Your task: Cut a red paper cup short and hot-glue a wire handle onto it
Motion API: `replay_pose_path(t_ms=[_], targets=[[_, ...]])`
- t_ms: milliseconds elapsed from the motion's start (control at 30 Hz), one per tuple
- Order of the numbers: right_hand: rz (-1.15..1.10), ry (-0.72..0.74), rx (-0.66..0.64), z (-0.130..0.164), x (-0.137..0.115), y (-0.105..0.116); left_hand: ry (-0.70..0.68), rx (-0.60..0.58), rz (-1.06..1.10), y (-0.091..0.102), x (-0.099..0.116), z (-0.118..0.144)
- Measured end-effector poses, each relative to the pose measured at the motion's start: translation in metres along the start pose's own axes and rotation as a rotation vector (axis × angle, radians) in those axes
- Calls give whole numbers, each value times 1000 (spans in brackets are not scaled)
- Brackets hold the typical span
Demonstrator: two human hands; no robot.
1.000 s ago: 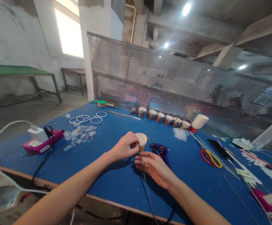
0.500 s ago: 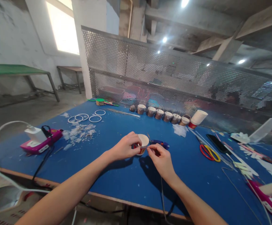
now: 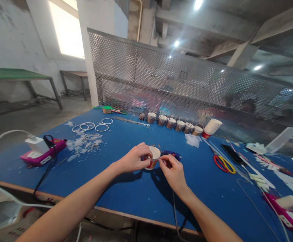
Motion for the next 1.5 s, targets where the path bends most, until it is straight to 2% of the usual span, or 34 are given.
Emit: replay_pose_path(t_ms=[400,733,900,1067,1267,1500], targets=[[-79,-101,-2,1,7,-1,-39,-11,49,2,4,0],[20,79,-97,5,-1,-9,-47,-55,19,2,1,0],[76,162,-73,8,-3,-13,-130,8,-63,-2,2,1],[101,176,-31,9,-5,-16,-201,73,-210,-3,10,5],[115,181,-13,10,-9,-17,-157,37,-308,-12,8,6],[76,104,-60,14,-5,-18,-82,17,-309,-15,4,6]])
Point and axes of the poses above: each hand's wrist, its own z-axis away from the middle knuckle, its own y-axis out of the back of the hand, x = y × z, the point moved 6 cm from there along -z, towards the middle knuckle, and after that the axes turned 8 degrees about z, right-handed, at the moved point
